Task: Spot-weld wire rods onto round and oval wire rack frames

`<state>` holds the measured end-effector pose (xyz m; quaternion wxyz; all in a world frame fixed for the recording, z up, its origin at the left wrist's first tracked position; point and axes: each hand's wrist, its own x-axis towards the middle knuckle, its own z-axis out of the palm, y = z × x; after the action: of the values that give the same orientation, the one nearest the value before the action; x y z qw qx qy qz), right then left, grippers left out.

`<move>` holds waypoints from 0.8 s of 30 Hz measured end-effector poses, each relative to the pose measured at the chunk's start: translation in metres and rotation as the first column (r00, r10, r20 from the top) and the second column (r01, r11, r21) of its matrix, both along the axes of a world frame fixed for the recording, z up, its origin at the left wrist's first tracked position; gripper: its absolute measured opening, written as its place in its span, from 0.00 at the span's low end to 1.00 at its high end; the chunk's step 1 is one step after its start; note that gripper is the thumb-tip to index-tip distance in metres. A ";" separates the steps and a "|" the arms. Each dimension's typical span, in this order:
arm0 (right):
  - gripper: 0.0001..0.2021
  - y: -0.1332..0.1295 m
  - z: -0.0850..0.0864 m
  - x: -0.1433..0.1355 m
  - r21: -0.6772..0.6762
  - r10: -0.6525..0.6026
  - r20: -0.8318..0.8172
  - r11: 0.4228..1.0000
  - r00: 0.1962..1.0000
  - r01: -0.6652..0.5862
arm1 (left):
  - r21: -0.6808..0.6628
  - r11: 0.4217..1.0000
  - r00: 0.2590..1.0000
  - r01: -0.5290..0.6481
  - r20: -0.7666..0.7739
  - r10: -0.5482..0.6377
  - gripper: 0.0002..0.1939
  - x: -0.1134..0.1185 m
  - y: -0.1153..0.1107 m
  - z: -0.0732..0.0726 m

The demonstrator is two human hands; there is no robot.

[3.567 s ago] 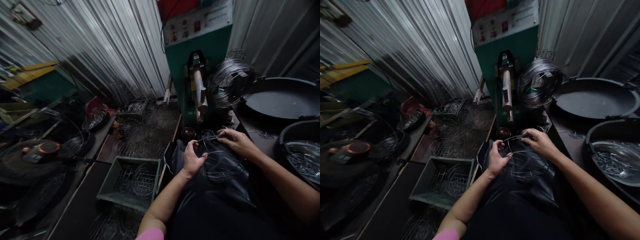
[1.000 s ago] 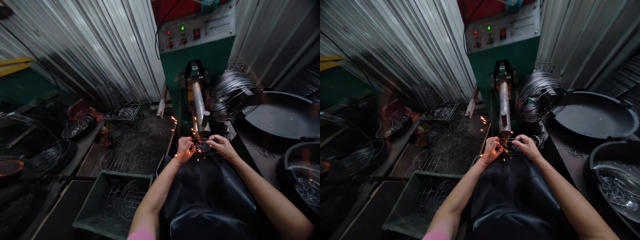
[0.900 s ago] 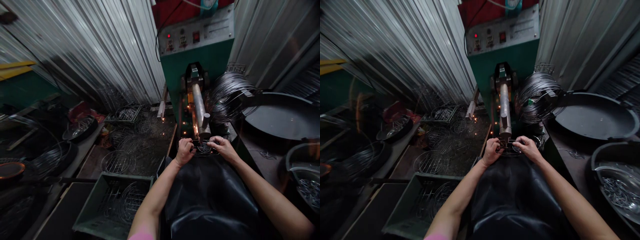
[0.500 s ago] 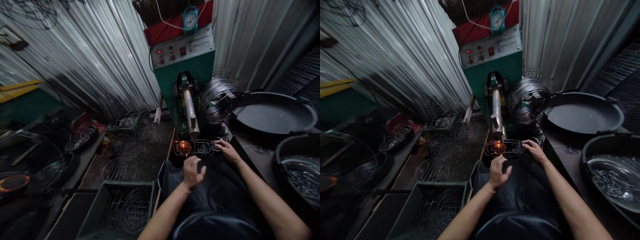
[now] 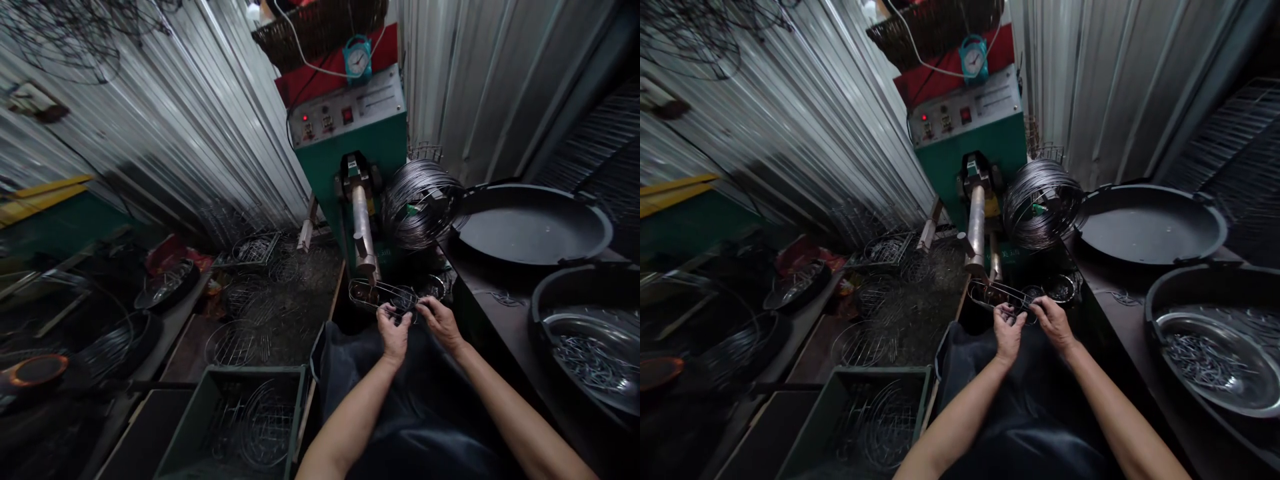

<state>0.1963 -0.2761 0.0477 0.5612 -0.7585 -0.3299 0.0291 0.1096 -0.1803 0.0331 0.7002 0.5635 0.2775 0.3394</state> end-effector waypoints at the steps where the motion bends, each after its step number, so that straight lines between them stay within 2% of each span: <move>1: 0.13 0.000 -0.001 -0.005 -0.007 -0.019 0.047 1.000 0.999 0.019 | 0.000 1.000 1.000 0.020 0.012 -0.020 0.21 -0.003 0.001 -0.001; 4: 0.13 0.002 -0.003 -0.016 -0.027 -0.045 0.141 0.998 0.989 0.049 | 0.030 0.999 0.999 0.046 0.011 -0.046 0.22 -0.013 0.006 0.000; 9: 0.12 0.008 0.004 -0.026 -0.042 -0.070 0.168 0.996 0.983 0.078 | 0.044 0.996 0.997 0.074 -0.014 -0.073 0.21 -0.020 0.013 0.004; 12: 0.13 0.011 0.008 -0.027 -0.013 -0.052 0.179 0.998 0.982 0.055 | 0.028 0.996 0.996 0.081 -0.028 -0.081 0.20 -0.021 0.012 0.008; 19: 0.13 0.018 0.017 -0.027 -0.044 -0.023 0.167 0.999 0.986 0.030 | -0.087 0.991 0.995 0.098 -0.018 -0.100 0.21 -0.029 0.013 0.027; 24: 0.12 0.027 0.031 -0.031 -0.102 0.082 0.172 0.993 0.982 -0.065 | -0.131 0.987 0.996 0.090 0.031 -0.086 0.21 -0.034 0.024 0.025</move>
<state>0.1656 -0.2492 0.0789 0.4914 -0.7715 -0.4040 -0.0013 0.0755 -0.1567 0.0578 0.7538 0.5232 0.2655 0.2960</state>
